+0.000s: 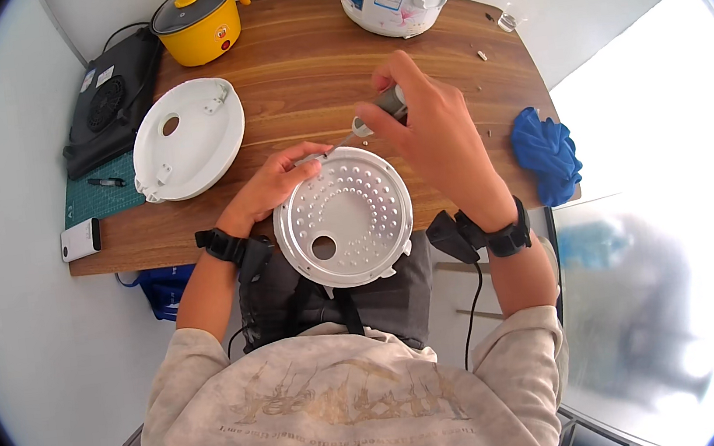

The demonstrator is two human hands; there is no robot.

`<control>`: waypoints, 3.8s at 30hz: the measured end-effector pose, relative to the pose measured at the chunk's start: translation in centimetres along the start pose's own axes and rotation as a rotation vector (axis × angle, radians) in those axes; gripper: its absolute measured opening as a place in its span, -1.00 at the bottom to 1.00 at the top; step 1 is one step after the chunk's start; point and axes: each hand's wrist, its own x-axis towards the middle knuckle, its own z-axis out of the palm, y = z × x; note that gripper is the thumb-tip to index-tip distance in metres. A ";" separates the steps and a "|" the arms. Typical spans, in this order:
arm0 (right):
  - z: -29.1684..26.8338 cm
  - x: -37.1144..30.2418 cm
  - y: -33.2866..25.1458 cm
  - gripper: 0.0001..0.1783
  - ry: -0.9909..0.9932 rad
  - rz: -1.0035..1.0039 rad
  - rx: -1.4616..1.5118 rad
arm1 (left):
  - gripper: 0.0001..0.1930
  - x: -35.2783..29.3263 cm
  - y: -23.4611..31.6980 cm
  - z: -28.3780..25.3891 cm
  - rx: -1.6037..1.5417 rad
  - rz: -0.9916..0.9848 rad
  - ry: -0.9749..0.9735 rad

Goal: The person disassembles a white rice cooker on a wooden table. They use a screwdriver to remove screws from the lid and body, then detach the lid, inner ring, and other components, placing them on the table.

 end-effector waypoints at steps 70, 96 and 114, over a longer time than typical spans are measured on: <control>2.7 4.1 1.2 -0.56 -0.040 -0.322 -0.469 | -0.48 -3.5 1.4 2.1 1.094 0.267 0.176; 3.8 5.5 0.5 -0.76 -0.227 -0.565 -0.243 | -0.27 -3.6 -2.1 5.8 1.563 0.418 0.339; 3.7 6.4 -2.6 -0.65 -0.221 -0.346 -0.661 | -0.27 -3.7 -2.4 5.7 1.565 0.429 0.366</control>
